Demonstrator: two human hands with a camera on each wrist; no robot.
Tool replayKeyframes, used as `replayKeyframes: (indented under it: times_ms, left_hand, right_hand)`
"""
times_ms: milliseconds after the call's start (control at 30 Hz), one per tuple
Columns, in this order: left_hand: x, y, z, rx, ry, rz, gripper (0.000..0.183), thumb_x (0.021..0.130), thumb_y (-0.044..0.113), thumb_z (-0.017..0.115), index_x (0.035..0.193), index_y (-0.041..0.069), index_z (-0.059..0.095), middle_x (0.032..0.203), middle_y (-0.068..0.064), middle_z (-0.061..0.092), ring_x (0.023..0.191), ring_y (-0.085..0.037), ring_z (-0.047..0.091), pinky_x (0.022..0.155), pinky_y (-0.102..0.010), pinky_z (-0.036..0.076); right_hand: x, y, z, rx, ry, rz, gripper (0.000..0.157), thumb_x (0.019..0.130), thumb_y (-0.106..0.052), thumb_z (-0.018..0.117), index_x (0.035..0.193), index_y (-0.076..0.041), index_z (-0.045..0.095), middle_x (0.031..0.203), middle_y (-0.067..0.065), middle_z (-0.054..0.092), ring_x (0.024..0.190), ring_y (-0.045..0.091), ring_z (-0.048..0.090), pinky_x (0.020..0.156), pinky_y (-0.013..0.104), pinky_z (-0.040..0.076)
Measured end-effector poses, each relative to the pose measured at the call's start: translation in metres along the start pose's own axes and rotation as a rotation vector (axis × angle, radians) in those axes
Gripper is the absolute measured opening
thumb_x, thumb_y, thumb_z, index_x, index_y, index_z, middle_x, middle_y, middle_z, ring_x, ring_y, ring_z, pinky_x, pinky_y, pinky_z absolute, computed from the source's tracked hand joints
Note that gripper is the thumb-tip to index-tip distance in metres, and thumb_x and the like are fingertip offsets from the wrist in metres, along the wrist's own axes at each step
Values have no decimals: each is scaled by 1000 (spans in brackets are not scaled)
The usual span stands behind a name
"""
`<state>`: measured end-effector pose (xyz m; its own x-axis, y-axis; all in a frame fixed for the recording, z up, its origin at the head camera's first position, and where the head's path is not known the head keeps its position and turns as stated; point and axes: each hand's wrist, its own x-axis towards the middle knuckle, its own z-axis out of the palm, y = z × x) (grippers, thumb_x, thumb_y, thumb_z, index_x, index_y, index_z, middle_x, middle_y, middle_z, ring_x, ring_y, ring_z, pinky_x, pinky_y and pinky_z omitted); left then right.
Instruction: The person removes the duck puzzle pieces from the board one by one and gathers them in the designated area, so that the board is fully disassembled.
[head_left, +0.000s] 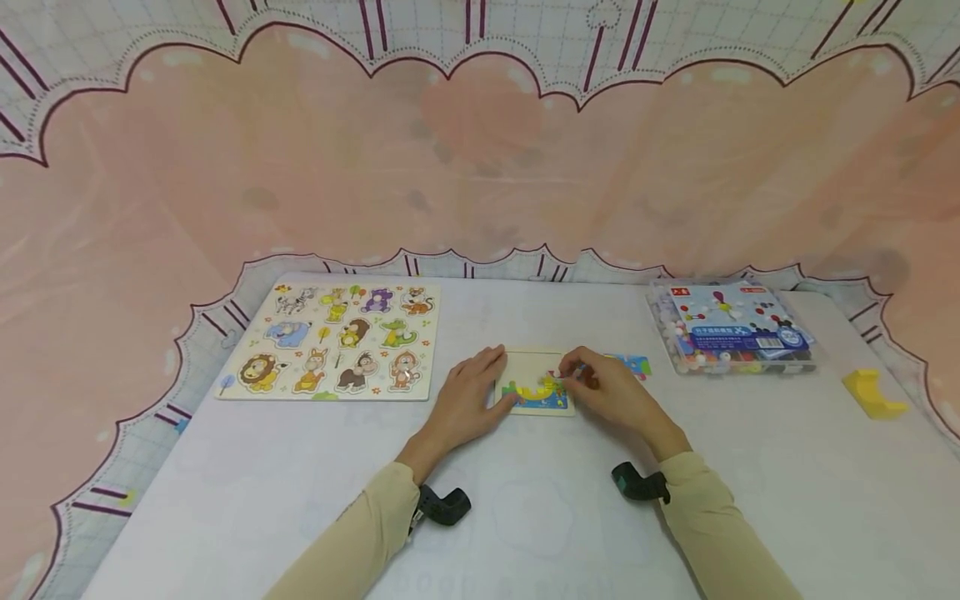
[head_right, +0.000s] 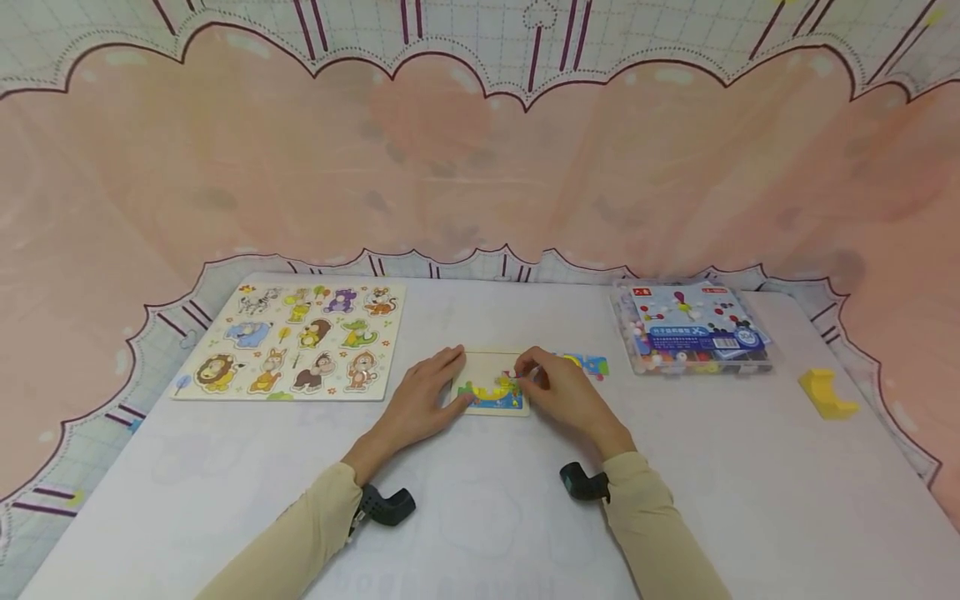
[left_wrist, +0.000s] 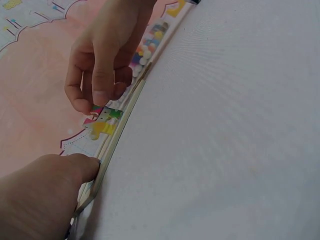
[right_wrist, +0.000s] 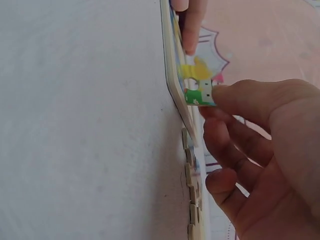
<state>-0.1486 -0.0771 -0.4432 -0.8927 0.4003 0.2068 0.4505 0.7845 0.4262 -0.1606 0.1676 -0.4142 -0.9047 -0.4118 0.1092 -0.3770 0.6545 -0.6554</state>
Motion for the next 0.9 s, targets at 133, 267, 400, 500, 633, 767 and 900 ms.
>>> replayKeyframes:
  times_ms: [133, 267, 400, 500, 633, 767, 900]
  left_hand:
    - [1, -2, 0, 6, -4, 5, 64, 91, 42, 58, 143, 8, 42, 152, -4, 37, 142, -22, 31, 115, -43, 26]
    - [2, -3, -1, 6, -3, 10, 64, 91, 42, 58, 142, 8, 42, 152, -5, 37, 142, -22, 31, 115, -44, 26]
    - [1, -3, -1, 0, -4, 5, 65, 90, 42, 58, 142, 7, 42, 152, -5, 37, 142, -22, 31, 115, -45, 26]
    - [0, -3, 0, -1, -4, 2, 65, 90, 42, 58, 142, 7, 42, 152, -5, 37, 142, -22, 31, 115, -44, 26]
    - [0, -2, 0, -9, -8, 5, 65, 91, 42, 58, 142, 7, 42, 151, -5, 37, 142, -22, 31, 116, -45, 26]
    - [-1, 0, -1, -7, -12, 3, 65, 91, 43, 57, 142, 7, 42, 152, -5, 37, 142, -23, 31, 116, -45, 25]
    - [-1, 0, -1, 0, -14, 0, 64, 91, 42, 57, 142, 7, 42, 151, -6, 37, 142, -23, 31, 116, -44, 26]
  right_hand:
    - [0, -1, 0, 15, 28, 12, 9, 91, -12, 62, 99, -14, 60, 92, -1, 66, 78, 12, 57, 69, 23, 49]
    - [-1, -3, -1, 19, 60, 17, 9, 90, -11, 63, 98, -14, 59, 91, -1, 66, 77, 12, 57, 67, 22, 48]
    - [-3, -3, -2, 21, 86, -8, 9, 89, -9, 62, 97, -12, 59, 91, 1, 67, 77, 13, 57, 65, 22, 48]
    - [-5, -1, -3, 11, 90, -12, 10, 89, -8, 62, 97, -12, 58, 91, 1, 66, 78, 12, 57, 66, 22, 48]
    - [-8, 5, -6, 10, 93, -3, 11, 89, -7, 61, 97, -13, 57, 91, 0, 65, 78, 12, 56, 67, 22, 48]
    - [-10, 10, -9, -2, 114, -20, 11, 88, -6, 61, 97, -12, 58, 89, 0, 65, 76, 12, 55, 65, 21, 47]
    - [-12, 13, -13, -18, 135, -43, 11, 87, -4, 61, 97, -9, 59, 86, 1, 66, 74, 12, 55, 63, 20, 47]
